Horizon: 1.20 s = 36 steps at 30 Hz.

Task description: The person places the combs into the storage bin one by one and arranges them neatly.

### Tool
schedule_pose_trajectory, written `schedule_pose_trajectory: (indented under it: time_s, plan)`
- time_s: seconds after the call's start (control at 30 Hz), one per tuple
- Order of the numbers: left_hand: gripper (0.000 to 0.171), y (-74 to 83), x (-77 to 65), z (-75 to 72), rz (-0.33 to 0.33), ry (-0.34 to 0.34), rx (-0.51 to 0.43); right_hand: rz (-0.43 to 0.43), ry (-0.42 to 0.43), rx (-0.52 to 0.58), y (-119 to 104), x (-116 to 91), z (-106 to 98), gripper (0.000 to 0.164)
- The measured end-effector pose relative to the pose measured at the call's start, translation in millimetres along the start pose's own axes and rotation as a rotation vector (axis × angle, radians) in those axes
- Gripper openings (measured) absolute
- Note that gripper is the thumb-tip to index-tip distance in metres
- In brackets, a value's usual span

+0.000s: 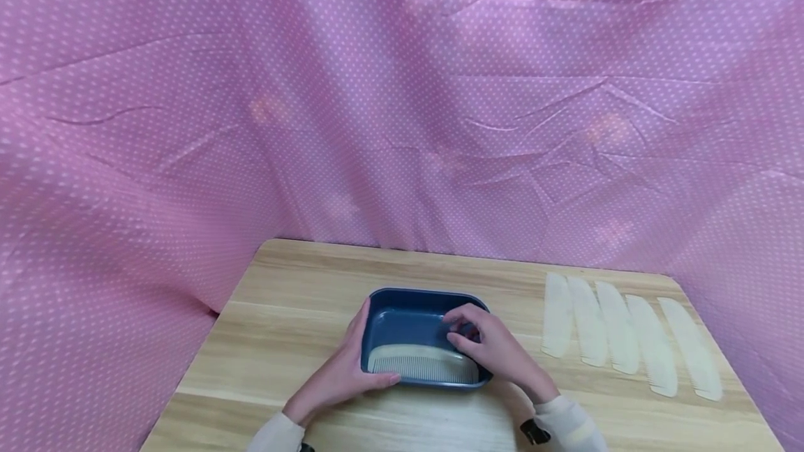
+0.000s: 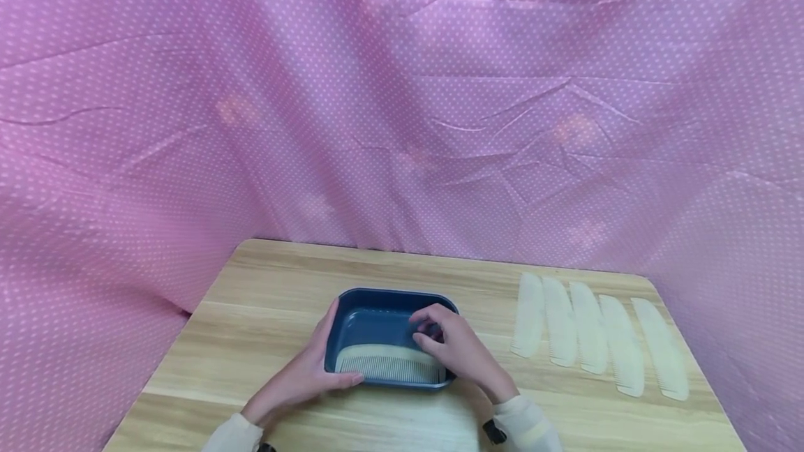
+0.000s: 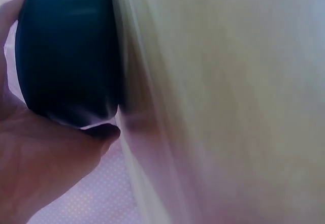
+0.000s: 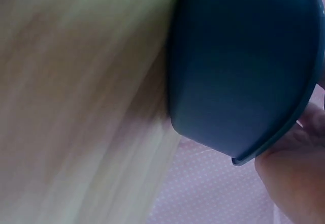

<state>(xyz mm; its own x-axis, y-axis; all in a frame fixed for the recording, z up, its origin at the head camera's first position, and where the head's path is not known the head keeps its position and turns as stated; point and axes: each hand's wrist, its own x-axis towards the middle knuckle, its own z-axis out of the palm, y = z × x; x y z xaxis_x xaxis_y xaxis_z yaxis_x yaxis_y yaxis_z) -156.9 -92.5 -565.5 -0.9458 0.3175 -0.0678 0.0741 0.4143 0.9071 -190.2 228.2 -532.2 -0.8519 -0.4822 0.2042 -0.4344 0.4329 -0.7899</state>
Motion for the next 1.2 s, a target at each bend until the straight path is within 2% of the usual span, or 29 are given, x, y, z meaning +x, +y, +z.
schedule_pose_trajectory:
  time_s: [0.17, 0.27, 0.5, 0.67, 0.87, 1.07, 1.2]
  plan:
    - [0.144, 0.7, 3.4, -4.6, 0.005, -0.018, -0.006, 0.094, 0.093, 0.173, 2, 1, -1, 0.039]
    - [0.146, 0.7, 4.5, -4.1, 0.003, -0.021, -0.013, 0.121, 0.16, 0.254, 3, 1, -2, 0.043]
    - [0.147, -3.5, 5.8, 3.9, 0.025, -0.041, -0.031, 0.184, 0.315, 0.343, 8, -9, -8, 0.033]
    - [0.149, -5.8, 3.4, 2.9, 0.029, -0.018, -0.027, 0.243, 0.423, 0.239, 12, -14, -14, 0.029]
    - [0.149, -5.4, 4.4, 0.0, 0.04, -0.019, -0.008, 0.319, 0.491, 0.065, 24, -21, -32, 0.03]
    - [0.149, -8.1, 6.3, -0.2, 0.042, -0.009, 0.012, 0.381, 0.464, -0.108, 38, -30, -56, 0.04]
    - [0.149, -6.9, 8.0, 0.7, 0.035, -0.012, 0.028, 0.425, 0.432, -0.158, 47, -35, -68, 0.051]
